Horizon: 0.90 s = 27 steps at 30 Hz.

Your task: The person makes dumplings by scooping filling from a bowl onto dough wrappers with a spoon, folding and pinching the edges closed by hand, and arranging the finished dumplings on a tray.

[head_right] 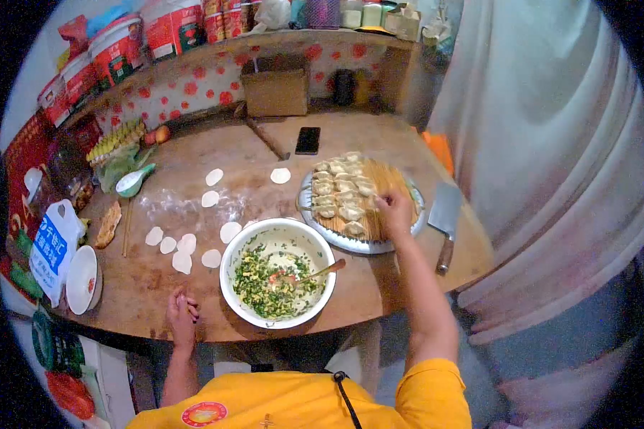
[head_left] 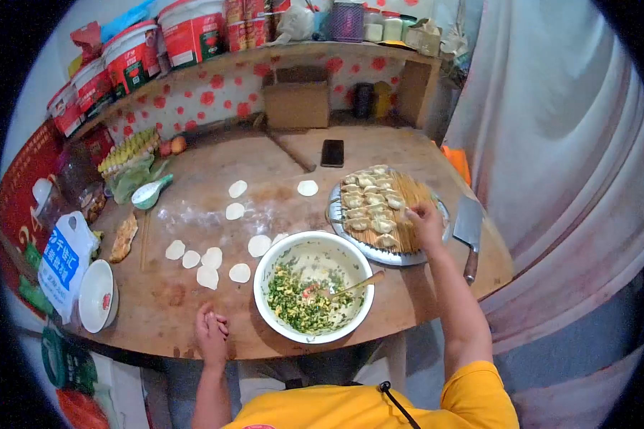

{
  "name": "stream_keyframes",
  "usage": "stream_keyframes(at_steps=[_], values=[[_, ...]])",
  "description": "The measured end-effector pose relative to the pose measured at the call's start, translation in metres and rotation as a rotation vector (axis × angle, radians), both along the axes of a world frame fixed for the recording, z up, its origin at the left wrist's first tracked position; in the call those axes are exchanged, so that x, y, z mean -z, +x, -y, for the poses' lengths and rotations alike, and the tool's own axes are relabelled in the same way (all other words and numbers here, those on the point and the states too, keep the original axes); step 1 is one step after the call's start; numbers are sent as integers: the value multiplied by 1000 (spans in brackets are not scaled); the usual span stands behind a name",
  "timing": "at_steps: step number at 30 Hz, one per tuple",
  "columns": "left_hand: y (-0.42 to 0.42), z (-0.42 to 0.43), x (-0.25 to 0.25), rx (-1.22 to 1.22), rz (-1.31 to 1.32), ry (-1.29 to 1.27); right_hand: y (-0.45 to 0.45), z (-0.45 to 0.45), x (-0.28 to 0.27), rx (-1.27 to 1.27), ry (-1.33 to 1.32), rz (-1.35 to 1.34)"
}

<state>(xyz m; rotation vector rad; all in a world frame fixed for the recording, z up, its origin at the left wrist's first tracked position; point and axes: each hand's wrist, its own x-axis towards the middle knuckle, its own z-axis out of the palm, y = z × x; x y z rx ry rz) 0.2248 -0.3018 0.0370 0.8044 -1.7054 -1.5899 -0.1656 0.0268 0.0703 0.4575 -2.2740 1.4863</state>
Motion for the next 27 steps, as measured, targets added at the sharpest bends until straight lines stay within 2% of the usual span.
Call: stream_keyframes(at_steps=[4,7,11,13,15,16,17,18,20,23,25,26,27], values=[[-6,1,-2,-9,15,26,-7,12,3,33,192,68],[-6,-4,-8,-34,63,-30,3,18,-7,17,74,101],[-7,-2,-5,-17,28,1,-7,16,-3,-100,130,19],[-7,-2,-5,-4,53,-10,-7,15,-2,-155,91,147],[-8,-2,-1,-25,78,23,-34,5,25,-176,205,-13],[-8,-3,-3,-41,97,-30,4,21,-6,-120,-24,153],[-9,-4,-1,-59,113,-83,-11,10,11,-186,-12,173],[-8,0,10,-40,101,-121,-12,6,10,-77,170,82],[-4,1,10,-49,96,-156,9,-2,-1,21,261,-14],[-11,-3,-6,-38,159,-58,49,-15,2,-97,80,-94],[-14,-4,-10,-66,90,8,106,-11,-9,-103,-118,301],[-17,5,-7,-78,92,8,120,-15,2,-141,-162,359],[-23,17,1,-78,125,-129,133,-21,14,-176,-204,417]])
